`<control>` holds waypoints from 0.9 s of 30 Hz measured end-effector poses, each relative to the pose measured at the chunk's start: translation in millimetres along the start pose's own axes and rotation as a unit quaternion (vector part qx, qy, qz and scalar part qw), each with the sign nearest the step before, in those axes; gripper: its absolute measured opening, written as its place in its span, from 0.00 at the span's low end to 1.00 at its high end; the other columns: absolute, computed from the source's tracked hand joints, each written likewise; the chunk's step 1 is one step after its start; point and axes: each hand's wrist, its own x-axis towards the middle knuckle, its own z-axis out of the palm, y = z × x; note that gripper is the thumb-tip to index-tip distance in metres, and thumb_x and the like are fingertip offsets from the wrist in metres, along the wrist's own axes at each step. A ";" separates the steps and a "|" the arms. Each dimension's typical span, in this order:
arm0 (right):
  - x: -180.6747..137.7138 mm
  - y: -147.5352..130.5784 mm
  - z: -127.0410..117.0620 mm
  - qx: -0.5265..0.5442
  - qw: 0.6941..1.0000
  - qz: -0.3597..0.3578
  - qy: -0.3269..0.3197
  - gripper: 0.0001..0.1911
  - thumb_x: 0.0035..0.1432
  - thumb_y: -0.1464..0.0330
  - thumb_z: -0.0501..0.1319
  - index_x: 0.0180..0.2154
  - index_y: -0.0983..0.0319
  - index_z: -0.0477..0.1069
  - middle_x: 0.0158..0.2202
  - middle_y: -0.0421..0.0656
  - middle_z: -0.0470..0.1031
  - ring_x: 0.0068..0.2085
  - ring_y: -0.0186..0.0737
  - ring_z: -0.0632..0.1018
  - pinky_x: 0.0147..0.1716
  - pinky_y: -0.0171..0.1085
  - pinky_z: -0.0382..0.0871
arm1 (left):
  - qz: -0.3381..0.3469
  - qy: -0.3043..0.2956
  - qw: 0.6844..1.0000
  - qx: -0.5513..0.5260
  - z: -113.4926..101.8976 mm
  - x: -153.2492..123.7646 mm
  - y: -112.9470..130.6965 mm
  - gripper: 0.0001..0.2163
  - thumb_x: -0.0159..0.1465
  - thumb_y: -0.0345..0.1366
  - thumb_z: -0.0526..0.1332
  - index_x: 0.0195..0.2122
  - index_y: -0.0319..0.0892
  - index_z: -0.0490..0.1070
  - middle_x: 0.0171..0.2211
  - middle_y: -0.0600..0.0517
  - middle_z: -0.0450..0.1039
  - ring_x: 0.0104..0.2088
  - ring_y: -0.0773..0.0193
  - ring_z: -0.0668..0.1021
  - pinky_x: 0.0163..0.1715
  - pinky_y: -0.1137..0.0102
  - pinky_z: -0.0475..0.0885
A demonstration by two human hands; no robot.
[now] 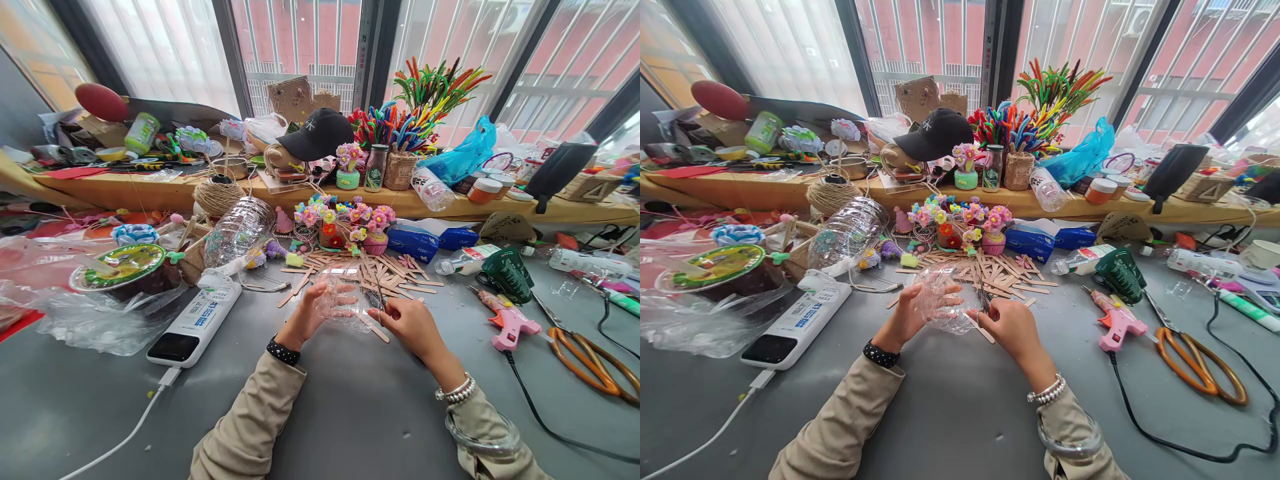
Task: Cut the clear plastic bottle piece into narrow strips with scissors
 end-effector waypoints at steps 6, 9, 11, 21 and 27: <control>-0.9 0.4 -0.8 -0.002 1.000 -0.001 0.005 0.32 0.50 0.40 0.46 0.16 0.60 0.58 0.16 0.40 0.64 0.21 0.34 0.64 0.21 0.32 0.48 | -0.024 -0.013 1.000 -0.015 -2.3 0.4 0.2 0.28 0.53 0.48 0.58 0.54 0.42 0.59 0.44 0.42 0.73 0.42 0.51 0.77 0.38 0.59 0.70; -0.5 0.8 0.0 0.002 1.000 -0.006 0.020 0.33 0.50 0.38 0.45 0.15 0.60 0.56 0.15 0.39 0.62 0.20 0.33 0.63 0.21 0.32 0.48 | -0.034 -0.008 0.999 -0.024 -1.3 1.0 0.6 0.28 0.51 0.48 0.60 0.51 0.42 0.60 0.42 0.43 0.74 0.40 0.52 0.77 0.37 0.60 0.71; 0.2 0.9 0.5 0.007 0.999 -0.014 0.031 0.33 0.50 0.38 0.44 0.15 0.60 0.55 0.14 0.39 0.62 0.19 0.33 0.62 0.21 0.32 0.48 | -0.033 -0.001 0.999 -0.024 -0.6 0.7 0.7 0.27 0.52 0.48 0.60 0.50 0.42 0.60 0.42 0.43 0.74 0.40 0.52 0.77 0.38 0.59 0.71; 2.2 2.7 0.9 0.004 0.996 -0.056 0.068 0.34 0.52 0.39 0.42 0.14 0.60 0.56 0.13 0.38 0.61 0.18 0.32 0.62 0.19 0.33 0.50 | -0.023 0.001 0.999 -0.026 -2.2 -0.1 -0.6 0.27 0.54 0.46 0.58 0.53 0.44 0.56 0.43 0.43 0.74 0.42 0.51 0.77 0.40 0.57 0.69; 3.3 0.2 -4.5 0.052 0.998 -0.032 0.025 0.33 0.51 0.39 0.44 0.15 0.60 0.54 0.14 0.37 0.60 0.19 0.32 0.61 0.20 0.32 0.51 | -0.005 0.005 1.000 -0.020 -1.7 0.4 -0.7 0.30 0.52 0.47 0.59 0.55 0.45 0.57 0.45 0.43 0.72 0.43 0.50 0.76 0.43 0.56 0.68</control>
